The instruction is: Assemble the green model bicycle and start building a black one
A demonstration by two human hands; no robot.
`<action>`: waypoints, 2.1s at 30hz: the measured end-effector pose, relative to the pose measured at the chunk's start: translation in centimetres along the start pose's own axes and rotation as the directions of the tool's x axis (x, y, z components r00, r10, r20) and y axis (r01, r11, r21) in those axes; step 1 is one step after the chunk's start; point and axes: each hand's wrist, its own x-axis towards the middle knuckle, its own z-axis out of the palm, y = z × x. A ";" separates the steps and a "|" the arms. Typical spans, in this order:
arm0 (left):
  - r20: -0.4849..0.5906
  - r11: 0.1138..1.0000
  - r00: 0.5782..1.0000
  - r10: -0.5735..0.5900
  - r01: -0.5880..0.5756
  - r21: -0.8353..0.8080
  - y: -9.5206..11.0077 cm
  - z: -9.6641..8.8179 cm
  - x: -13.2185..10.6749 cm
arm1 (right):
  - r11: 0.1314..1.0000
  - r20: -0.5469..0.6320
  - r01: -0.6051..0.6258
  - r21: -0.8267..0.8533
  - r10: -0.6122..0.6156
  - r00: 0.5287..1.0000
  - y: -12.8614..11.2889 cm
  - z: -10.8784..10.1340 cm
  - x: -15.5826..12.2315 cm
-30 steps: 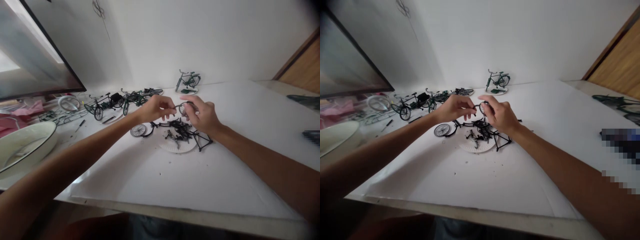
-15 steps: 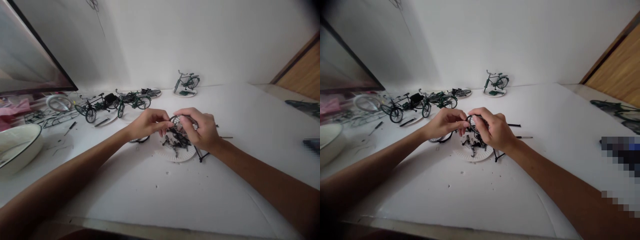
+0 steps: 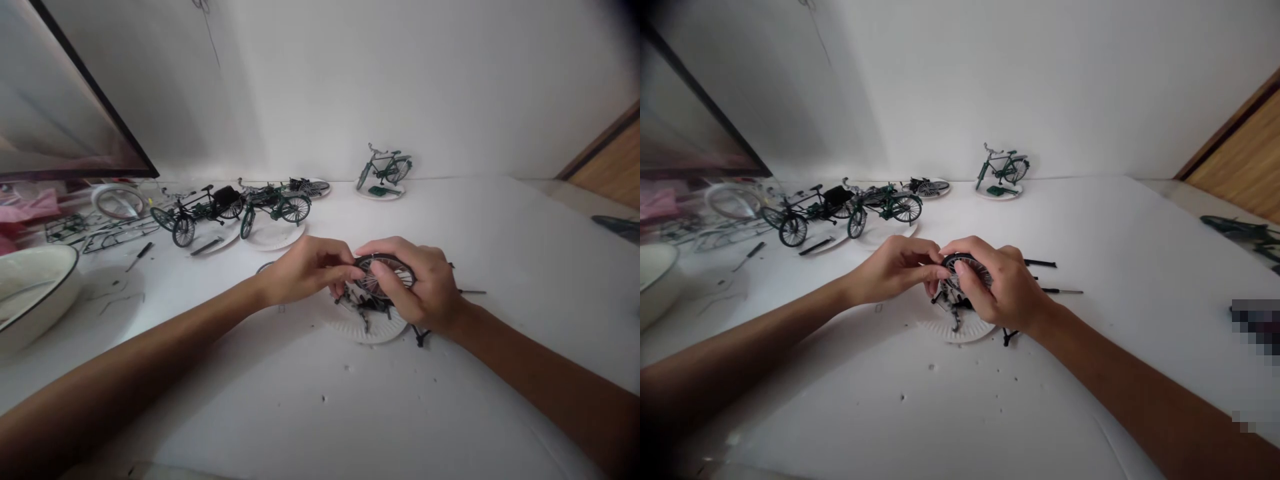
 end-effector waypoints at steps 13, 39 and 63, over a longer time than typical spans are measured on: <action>0.022 0.993 0.998 -0.057 0.059 -0.105 0.5 0.6 0.1 | 0.991 0.040 -0.053 0.120 0.049 0.998 -0.8 -0.4 0.2; -0.073 0.941 0.996 -0.051 0.024 -0.338 0.0 1.1 0.1 | 0.969 -0.113 -0.142 0.200 0.167 0.979 -1.6 0.2 0.4; -0.118 0.947 0.992 -0.037 0.073 0.314 6.3 0.3 -4.2 | 0.836 -0.213 -0.349 0.423 0.466 0.859 0.0 0.1 0.7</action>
